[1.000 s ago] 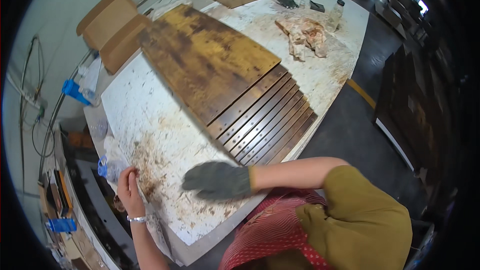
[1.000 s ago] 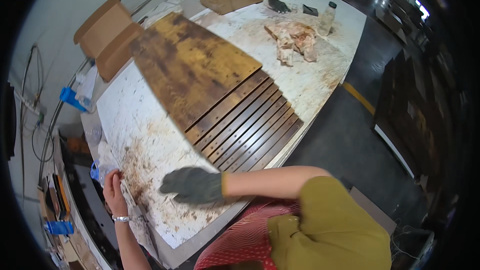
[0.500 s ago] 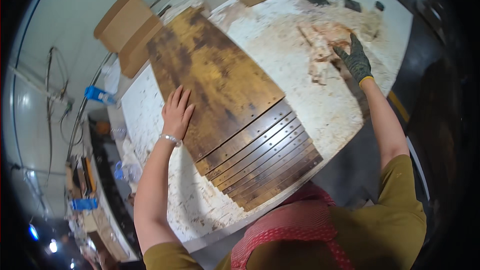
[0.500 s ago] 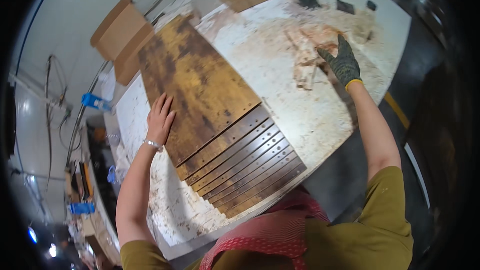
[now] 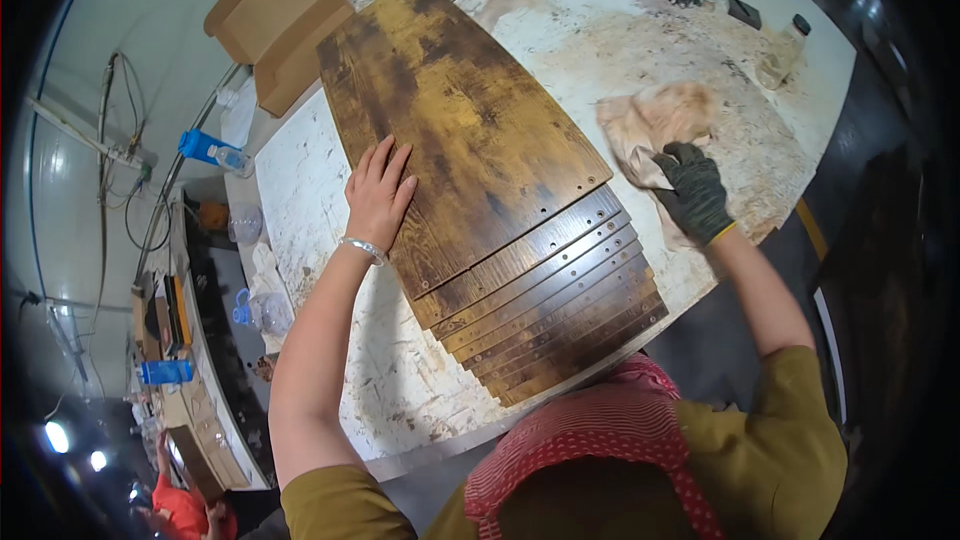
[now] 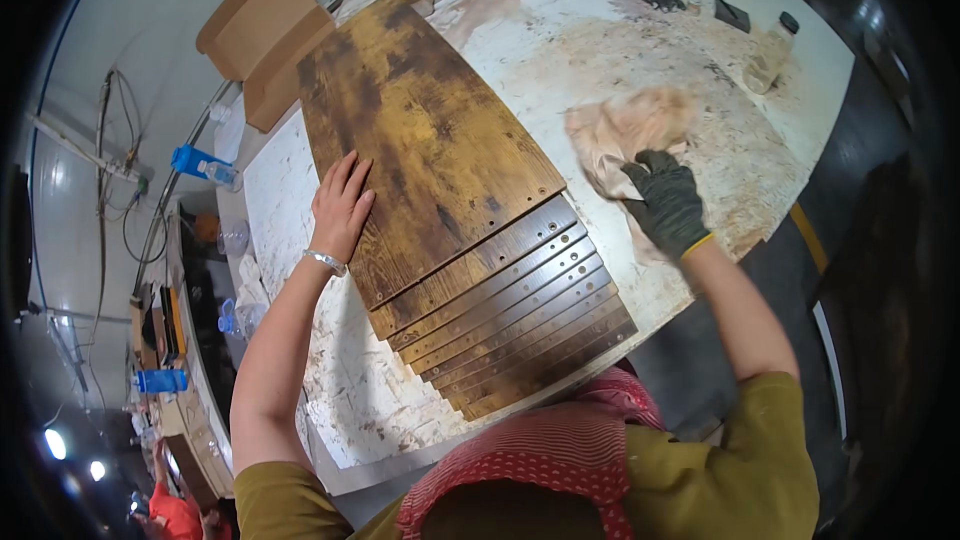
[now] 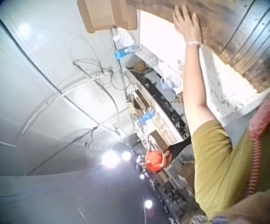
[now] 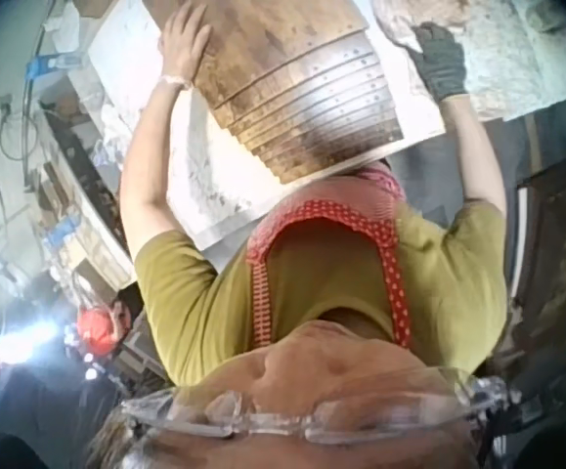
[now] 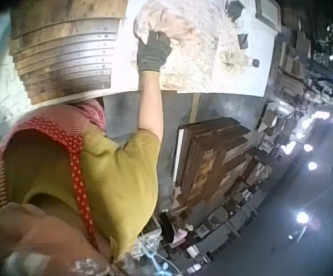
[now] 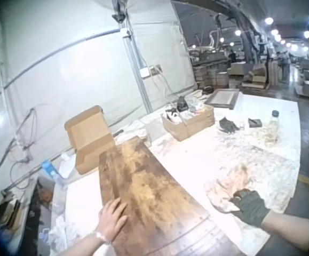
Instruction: The person wipes individual wooden slats and a larger wood-patterned panel with a cloth, then picks up the panel to reveal a stack of similar slats underneath.
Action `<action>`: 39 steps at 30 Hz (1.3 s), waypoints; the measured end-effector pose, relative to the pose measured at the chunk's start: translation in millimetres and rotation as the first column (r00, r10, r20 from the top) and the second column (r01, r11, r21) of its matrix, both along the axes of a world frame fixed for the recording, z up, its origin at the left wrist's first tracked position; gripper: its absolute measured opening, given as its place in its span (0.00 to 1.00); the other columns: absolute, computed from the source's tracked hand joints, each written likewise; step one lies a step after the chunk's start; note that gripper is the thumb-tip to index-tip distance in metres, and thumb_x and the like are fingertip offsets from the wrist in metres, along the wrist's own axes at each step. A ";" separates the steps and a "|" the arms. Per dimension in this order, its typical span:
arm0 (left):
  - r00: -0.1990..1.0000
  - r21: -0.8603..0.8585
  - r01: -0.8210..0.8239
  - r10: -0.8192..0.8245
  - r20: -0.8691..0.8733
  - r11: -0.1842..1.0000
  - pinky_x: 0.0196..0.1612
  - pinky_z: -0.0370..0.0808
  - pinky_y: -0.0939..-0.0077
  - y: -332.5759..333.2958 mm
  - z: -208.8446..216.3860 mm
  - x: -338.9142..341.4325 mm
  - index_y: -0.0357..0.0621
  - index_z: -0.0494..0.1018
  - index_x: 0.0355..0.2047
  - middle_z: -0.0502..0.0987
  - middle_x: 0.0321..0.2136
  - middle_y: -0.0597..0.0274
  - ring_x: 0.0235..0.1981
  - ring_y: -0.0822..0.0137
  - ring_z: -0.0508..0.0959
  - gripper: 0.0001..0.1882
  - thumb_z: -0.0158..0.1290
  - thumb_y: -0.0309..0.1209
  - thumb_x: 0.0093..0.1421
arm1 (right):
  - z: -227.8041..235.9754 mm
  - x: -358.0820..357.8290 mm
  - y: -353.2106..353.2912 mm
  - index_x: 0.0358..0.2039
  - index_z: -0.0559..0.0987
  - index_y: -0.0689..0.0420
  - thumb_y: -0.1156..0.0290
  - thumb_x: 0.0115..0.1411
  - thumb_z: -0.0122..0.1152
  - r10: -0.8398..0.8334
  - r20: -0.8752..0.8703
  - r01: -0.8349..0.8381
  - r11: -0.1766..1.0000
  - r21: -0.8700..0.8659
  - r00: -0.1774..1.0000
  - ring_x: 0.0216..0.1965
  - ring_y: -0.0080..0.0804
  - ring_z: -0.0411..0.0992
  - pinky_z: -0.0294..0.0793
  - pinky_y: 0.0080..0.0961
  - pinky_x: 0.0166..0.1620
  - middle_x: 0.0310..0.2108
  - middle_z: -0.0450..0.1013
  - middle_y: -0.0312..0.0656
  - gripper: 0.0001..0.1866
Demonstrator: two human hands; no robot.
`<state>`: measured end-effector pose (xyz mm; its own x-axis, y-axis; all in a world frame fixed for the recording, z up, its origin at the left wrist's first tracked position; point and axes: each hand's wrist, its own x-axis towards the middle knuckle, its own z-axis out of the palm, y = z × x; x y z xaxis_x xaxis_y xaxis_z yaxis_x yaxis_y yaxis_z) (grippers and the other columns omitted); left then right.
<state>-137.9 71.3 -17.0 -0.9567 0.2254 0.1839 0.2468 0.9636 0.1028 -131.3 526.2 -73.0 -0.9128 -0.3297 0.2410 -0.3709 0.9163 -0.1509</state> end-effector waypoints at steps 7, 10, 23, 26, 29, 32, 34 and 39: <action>1.000 0.055 0.007 -0.005 -0.023 0.998 0.62 0.47 0.56 -5.6 -8.6 0.6 0.56 0.62 0.59 0.57 0.62 0.60 0.63 0.54 0.54 0.25 0.40 0.47 0.63 | 74.6 22.8 -38.6 0.45 0.75 0.54 0.64 0.56 0.57 0.031 -0.029 -0.041 0.847 -0.530 0.999 0.46 0.42 0.70 0.69 0.34 0.50 0.44 0.72 0.47 0.16; 0.999 0.059 0.003 0.000 -0.036 0.998 0.62 0.46 0.54 -7.5 -12.2 -0.4 0.56 0.61 0.59 0.56 0.62 0.60 0.63 0.54 0.54 0.25 0.38 0.48 0.64 | 97.1 35.8 -93.5 0.43 0.76 0.53 0.67 0.56 0.57 0.261 -0.226 -0.312 0.920 -0.236 0.939 0.44 0.38 0.72 0.70 0.32 0.48 0.41 0.73 0.44 0.14; 0.993 0.074 0.011 -0.002 -0.116 0.997 0.61 0.48 0.54 -5.9 -21.6 -0.9 0.58 0.63 0.58 0.59 0.61 0.60 0.62 0.55 0.56 0.24 0.39 0.48 0.63 | 121.0 52.3 -208.1 0.37 0.77 0.52 0.67 0.60 0.52 0.348 0.233 -0.415 0.822 0.390 0.908 0.38 0.27 0.74 0.73 0.23 0.45 0.36 0.75 0.37 0.08; 0.996 0.121 0.016 -0.005 -0.089 0.993 0.61 0.49 0.50 -2.2 -15.8 -0.6 0.57 0.63 0.58 0.58 0.61 0.60 0.62 0.53 0.56 0.24 0.41 0.47 0.63 | 116.2 69.9 -231.8 0.42 0.76 0.51 0.65 0.59 0.49 0.394 0.287 -0.464 0.851 0.246 0.873 0.45 0.31 0.71 0.67 0.28 0.53 0.42 0.74 0.37 0.12; 0.996 0.093 0.009 -0.001 -0.090 0.996 0.61 0.49 0.50 -6.0 -22.9 -4.3 0.58 0.62 0.59 0.57 0.62 0.61 0.62 0.54 0.55 0.25 0.40 0.48 0.63 | 104.7 85.6 -269.9 0.34 0.76 0.61 0.73 0.47 0.53 0.616 0.145 -0.628 0.776 0.060 0.774 0.37 0.45 0.73 0.71 0.38 0.42 0.35 0.72 0.55 0.13; 1.000 0.057 0.022 -0.022 0.001 0.998 0.61 0.48 0.50 -16.5 -26.1 -9.4 0.59 0.60 0.60 0.55 0.63 0.61 0.63 0.54 0.54 0.26 0.38 0.50 0.64 | 87.6 120.9 -334.8 0.30 0.73 0.64 0.73 0.47 0.53 0.745 -0.126 -0.747 0.664 0.044 0.655 0.25 0.44 0.73 0.71 0.35 0.28 0.23 0.72 0.48 0.10; 0.998 0.069 0.024 -0.028 0.058 0.997 0.62 0.47 0.50 -13.8 -16.8 -7.4 0.60 0.58 0.61 0.53 0.64 0.61 0.63 0.53 0.53 0.27 0.37 0.52 0.64 | 17.8 159.9 -385.2 0.37 0.74 0.61 0.68 0.50 0.54 0.824 0.199 -0.710 0.560 -0.426 0.530 0.27 0.43 0.73 0.72 0.38 0.29 0.28 0.74 0.49 0.14; 0.999 0.033 0.048 -0.049 0.020 0.998 0.62 0.47 0.53 -4.8 -10.1 -8.5 0.57 0.58 0.61 0.54 0.63 0.59 0.63 0.53 0.53 0.27 0.37 0.50 0.65 | 13.6 197.7 -361.5 0.46 0.74 0.56 0.61 0.57 0.49 0.883 -0.047 -0.632 0.297 -0.716 0.467 0.46 0.43 0.71 0.66 0.34 0.52 0.44 0.72 0.49 0.19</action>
<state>-146.4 66.4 -27.1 -0.9486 0.2656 0.1720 0.2904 0.9466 0.1398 66.4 164.7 -59.4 -0.3669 -0.8159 0.4469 -0.6595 -0.1106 -0.7435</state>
